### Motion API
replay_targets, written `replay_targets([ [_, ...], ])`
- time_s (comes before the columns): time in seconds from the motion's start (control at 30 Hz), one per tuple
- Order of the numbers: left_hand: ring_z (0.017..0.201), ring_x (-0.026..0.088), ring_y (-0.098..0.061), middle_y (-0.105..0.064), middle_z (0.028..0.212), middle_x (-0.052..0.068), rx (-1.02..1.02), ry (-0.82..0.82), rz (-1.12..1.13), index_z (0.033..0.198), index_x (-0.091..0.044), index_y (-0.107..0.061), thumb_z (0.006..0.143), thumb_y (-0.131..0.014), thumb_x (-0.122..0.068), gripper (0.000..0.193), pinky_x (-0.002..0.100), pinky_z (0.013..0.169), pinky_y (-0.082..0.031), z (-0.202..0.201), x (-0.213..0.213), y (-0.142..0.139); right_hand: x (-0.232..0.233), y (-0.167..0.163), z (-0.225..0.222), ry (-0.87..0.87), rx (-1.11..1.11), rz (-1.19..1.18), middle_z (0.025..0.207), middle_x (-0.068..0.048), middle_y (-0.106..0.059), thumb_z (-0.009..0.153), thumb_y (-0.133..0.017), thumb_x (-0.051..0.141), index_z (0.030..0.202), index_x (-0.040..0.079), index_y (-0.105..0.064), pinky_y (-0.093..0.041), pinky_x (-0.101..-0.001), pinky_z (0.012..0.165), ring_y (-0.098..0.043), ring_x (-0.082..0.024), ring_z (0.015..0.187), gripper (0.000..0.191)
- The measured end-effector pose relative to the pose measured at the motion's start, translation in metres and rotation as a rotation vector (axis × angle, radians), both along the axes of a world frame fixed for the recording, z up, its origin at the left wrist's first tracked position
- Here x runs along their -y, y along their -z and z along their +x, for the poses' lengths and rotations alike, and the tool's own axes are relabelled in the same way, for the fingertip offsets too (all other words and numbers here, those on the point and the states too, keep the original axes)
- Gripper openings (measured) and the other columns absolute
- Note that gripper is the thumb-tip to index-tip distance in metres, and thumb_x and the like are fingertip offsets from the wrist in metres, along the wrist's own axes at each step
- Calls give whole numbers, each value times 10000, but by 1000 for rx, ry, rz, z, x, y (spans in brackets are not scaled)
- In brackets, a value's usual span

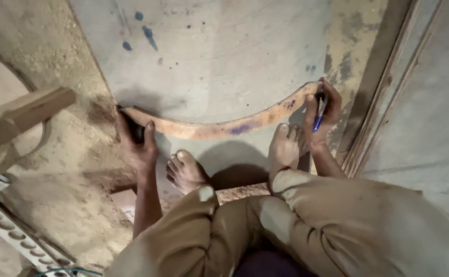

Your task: The person kneels on the floor and holds a curved wooden template strip against a flat board, repositioning and aligning it repeatedly while tracing along its edge with a pen to mark a curved line on the board.

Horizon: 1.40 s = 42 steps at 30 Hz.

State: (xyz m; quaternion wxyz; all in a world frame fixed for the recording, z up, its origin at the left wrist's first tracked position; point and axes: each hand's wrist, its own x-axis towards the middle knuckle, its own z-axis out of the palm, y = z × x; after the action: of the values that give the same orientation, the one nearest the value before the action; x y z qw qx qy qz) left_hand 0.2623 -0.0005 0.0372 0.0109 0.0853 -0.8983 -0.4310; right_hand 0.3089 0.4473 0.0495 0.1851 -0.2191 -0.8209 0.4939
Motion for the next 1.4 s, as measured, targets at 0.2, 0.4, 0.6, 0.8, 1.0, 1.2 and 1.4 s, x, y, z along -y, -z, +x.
replay_targets([
  [0.2,1561,421,-415,-396,1661,288,-44,52,50,1625,66,-312,1025,-764,-118,773,459,1299,-382,-5,-7,-7,2,-4,-3,-6,-28,-45,1494,-161,-573,1099,-669,102,1426,-5,-516,-462,-356,1191,-565,-228,1376,376],
  [0.4,1515,434,-440,-410,1620,312,-6,7,33,1583,75,-353,998,-800,-142,768,455,1254,-431,0,5,7,4,0,-5,2,60,50,1389,-131,-608,1087,-672,171,1407,0,-555,-488,-335,1041,-563,-193,1170,382],
  [0.6,1502,437,-439,-407,1598,321,-57,8,48,1566,76,-358,970,-783,-149,766,470,1253,-415,-2,15,18,5,6,-2,-30,49,203,1432,-152,-613,1124,-636,256,1405,5,-552,-479,-383,1159,-598,-260,1323,386],
  [0.8,1514,367,-426,-426,1625,238,62,40,-3,1574,64,-392,934,-826,-146,801,423,1239,-347,-3,23,0,9,13,1,-85,-48,149,1389,-151,-585,1129,-673,285,1418,13,-542,-469,-405,1131,-576,-279,1282,418],
  [1.0,1537,383,-433,-428,1636,226,-26,28,29,1587,-24,-388,948,-823,-194,791,458,1261,-412,-6,31,15,10,15,5,-191,45,153,1504,-182,-510,1186,-684,292,1517,-8,-454,-432,-416,1196,-531,-281,1342,503],
  [1.2,1514,451,-419,-435,1614,239,-33,29,14,1576,-5,-400,954,-808,-206,771,517,1254,-419,-4,31,27,6,23,8,-201,7,115,1508,-211,-496,1196,-685,273,1508,-32,-426,-384,-427,1255,-503,-309,1424,507],
  [1.4,1511,386,-472,-469,1610,226,-1,6,49,1570,2,-421,947,-818,-181,761,449,1257,-401,-3,27,9,7,23,6,-147,11,134,1483,-174,-536,1130,-686,247,1478,2,-491,-448,-414,1178,-544,-297,1383,469],
])
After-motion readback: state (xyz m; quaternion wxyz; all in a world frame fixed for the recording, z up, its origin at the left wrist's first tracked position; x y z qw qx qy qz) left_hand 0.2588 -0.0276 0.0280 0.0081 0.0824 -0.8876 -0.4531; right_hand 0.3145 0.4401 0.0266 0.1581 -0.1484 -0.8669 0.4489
